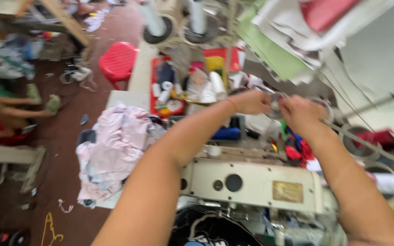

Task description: The person moves to a sewing machine and begins threading it. They place a spool of red thread onto a holder and guide the thread through the machine's tension discs and guides.

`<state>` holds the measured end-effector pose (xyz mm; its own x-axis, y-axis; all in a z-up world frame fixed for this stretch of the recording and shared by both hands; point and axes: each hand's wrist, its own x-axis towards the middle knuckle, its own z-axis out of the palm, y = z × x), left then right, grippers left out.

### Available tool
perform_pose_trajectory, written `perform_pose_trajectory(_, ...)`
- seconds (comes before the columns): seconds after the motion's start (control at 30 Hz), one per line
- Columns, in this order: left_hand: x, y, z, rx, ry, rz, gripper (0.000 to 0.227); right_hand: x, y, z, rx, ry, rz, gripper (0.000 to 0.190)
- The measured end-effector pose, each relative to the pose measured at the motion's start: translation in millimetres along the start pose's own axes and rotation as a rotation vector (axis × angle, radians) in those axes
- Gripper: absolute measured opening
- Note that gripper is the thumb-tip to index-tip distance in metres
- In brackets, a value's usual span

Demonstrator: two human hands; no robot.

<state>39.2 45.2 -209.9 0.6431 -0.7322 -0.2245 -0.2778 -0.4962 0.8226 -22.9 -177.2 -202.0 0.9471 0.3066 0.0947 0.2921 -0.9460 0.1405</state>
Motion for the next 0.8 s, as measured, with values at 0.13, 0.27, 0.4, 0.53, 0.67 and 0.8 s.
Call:
perform_pose_trajectory(0.13,23,-12,2,0.105,0.183,-0.033,0.038,-1,23,-18,0.192,0.01,0.202,0.032)
perform_pose_trajectory(0.27,45,-26,-3,0.22,0.318,-0.214,0.033,4,45,-10,0.364,0.145,0.288,0.025)
perform_pose_trajectory(0.4,76,-40,7,0.262,0.302,-0.237,0.041,3,49,-7,0.423,0.147,0.338,0.024)
perform_pose_trajectory(0.53,89,-41,17,0.325,0.239,-0.315,0.056,3,41,-16,0.483,0.161,0.332,0.023)
perform_pose_trajectory(0.67,88,-41,23,0.398,0.236,-0.369,0.036,5,38,-18,0.514,0.187,0.3,0.022)
perform_pose_trajectory(0.8,99,-60,31,0.365,0.268,-0.392,0.024,6,32,-20,0.547,0.186,0.319,0.021)
